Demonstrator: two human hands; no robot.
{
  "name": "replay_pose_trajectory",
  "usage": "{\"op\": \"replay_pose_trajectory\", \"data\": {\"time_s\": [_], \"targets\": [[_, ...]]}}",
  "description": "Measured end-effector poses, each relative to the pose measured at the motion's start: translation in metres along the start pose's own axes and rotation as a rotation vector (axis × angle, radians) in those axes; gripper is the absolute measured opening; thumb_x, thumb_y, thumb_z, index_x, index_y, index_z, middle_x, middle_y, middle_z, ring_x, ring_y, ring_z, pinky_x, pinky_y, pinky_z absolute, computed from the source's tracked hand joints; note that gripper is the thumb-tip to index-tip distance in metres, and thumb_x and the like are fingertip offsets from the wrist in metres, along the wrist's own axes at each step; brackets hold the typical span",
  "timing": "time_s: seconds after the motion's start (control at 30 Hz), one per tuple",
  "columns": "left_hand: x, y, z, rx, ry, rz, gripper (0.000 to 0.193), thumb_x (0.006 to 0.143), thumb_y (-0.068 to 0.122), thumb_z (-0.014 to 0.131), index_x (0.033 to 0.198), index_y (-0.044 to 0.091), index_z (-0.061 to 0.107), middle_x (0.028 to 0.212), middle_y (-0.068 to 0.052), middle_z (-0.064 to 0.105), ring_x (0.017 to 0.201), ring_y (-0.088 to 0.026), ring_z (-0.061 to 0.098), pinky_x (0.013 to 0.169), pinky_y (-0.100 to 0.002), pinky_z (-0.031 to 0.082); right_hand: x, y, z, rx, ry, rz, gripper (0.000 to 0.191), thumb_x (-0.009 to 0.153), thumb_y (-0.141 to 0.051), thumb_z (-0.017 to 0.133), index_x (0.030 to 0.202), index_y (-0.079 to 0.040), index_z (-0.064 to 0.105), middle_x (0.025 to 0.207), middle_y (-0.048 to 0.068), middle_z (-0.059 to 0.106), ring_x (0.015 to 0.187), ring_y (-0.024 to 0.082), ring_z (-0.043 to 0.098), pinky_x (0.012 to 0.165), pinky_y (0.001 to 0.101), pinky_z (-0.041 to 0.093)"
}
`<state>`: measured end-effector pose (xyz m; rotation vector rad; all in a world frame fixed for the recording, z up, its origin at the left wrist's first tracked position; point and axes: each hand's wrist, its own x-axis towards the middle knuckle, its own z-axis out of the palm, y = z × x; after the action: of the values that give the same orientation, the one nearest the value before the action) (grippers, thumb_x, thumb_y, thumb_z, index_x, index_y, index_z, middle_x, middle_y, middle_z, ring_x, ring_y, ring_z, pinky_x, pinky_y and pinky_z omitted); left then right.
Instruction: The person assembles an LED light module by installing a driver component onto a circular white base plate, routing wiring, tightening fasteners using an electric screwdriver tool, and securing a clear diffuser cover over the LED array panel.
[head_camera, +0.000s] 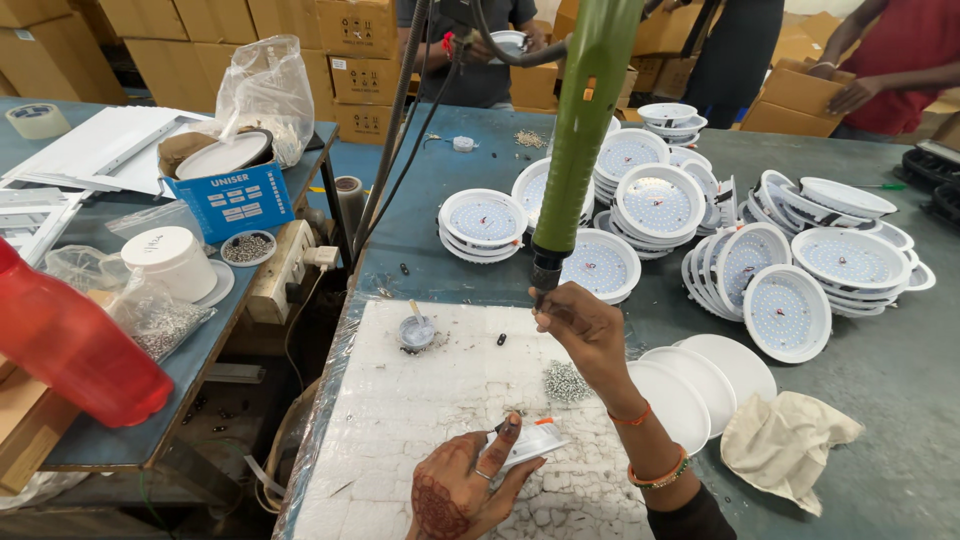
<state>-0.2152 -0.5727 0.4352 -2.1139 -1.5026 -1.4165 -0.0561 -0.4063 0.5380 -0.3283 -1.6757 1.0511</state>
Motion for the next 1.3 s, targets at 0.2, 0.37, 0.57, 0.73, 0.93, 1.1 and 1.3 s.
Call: {"op": "replay_pose_trajectory", "data": {"time_s": [0.2, 0.37, 0.57, 0.73, 0.93, 1.1, 1.3], "targets": [[0.0, 0.003, 0.002, 0.01, 0.011, 0.019, 0.075, 0.08, 0.043, 0.089, 0.143, 0.017, 0.058, 0.077, -0.015, 0.069, 0.064, -0.022, 0.073, 0.05, -0.036, 0.059, -0.001, 0.0, 0.006, -0.045, -0.031, -0.04, 0.025, 0.093, 0.005, 0.073, 0.117, 0.009, 0.069, 0.101, 0.007, 0.064, 0.087, 0.01, 0.061, 0.077, 0.0265, 0.055], [-0.001, 0.008, 0.0, 0.023, 0.027, 0.04, 0.072, 0.081, 0.042, 0.089, 0.142, 0.017, 0.061, 0.077, -0.014, 0.069, 0.066, -0.023, 0.073, 0.054, -0.036, 0.06, -0.001, 0.002, 0.018, 0.006, -0.076, 0.026, 0.026, 0.092, 0.002, 0.072, 0.117, 0.009, 0.067, 0.106, 0.007, 0.065, 0.089, 0.009, 0.062, 0.077, 0.0271, 0.057], [-0.001, 0.013, -0.001, 0.037, 0.018, 0.046, 0.07, 0.082, 0.043, 0.089, 0.141, 0.018, 0.062, 0.075, -0.015, 0.068, 0.065, -0.024, 0.073, 0.054, -0.037, 0.059, 0.001, 0.012, 0.025, 0.044, -0.136, 0.091, 0.031, 0.091, 0.0, 0.075, 0.12, 0.007, 0.067, 0.105, 0.006, 0.065, 0.091, 0.008, 0.061, 0.079, 0.0261, 0.056], [-0.002, 0.013, -0.002, 0.014, 0.001, 0.035, 0.069, 0.083, 0.042, 0.088, 0.141, 0.017, 0.063, 0.073, -0.015, 0.067, 0.064, -0.024, 0.072, 0.053, -0.037, 0.059, 0.003, 0.022, 0.026, 0.064, -0.14, 0.092, 0.029, 0.091, 0.0, 0.076, 0.118, 0.006, 0.066, 0.107, 0.005, 0.067, 0.094, 0.009, 0.063, 0.082, 0.0263, 0.057], [-0.002, 0.014, -0.003, 0.02, 0.006, 0.035, 0.067, 0.083, 0.042, 0.088, 0.14, 0.018, 0.064, 0.077, -0.016, 0.069, 0.066, -0.025, 0.073, 0.054, -0.038, 0.059, 0.004, 0.023, 0.023, 0.033, -0.111, 0.093, 0.033, 0.089, 0.001, 0.077, 0.121, 0.005, 0.067, 0.102, 0.003, 0.067, 0.092, 0.008, 0.063, 0.081, 0.0258, 0.057], [-0.002, 0.014, -0.002, 0.025, 0.01, 0.041, 0.067, 0.082, 0.043, 0.088, 0.14, 0.017, 0.064, 0.077, -0.017, 0.069, 0.066, -0.026, 0.073, 0.054, -0.038, 0.059, 0.004, 0.024, 0.02, 0.012, -0.1, 0.107, 0.031, 0.09, 0.001, 0.077, 0.12, 0.005, 0.068, 0.101, 0.003, 0.068, 0.092, 0.008, 0.064, 0.081, 0.0261, 0.057], [-0.004, 0.014, 0.002, 0.012, -0.002, 0.032, 0.068, 0.082, 0.042, 0.089, 0.141, 0.018, 0.063, 0.073, -0.014, 0.067, 0.062, -0.023, 0.072, 0.051, -0.038, 0.058, 0.005, 0.032, 0.018, 0.006, -0.101, 0.115, 0.033, 0.089, 0.0, 0.077, 0.12, 0.003, 0.068, 0.103, 0.003, 0.069, 0.092, 0.008, 0.064, 0.081, 0.0266, 0.059]]}}
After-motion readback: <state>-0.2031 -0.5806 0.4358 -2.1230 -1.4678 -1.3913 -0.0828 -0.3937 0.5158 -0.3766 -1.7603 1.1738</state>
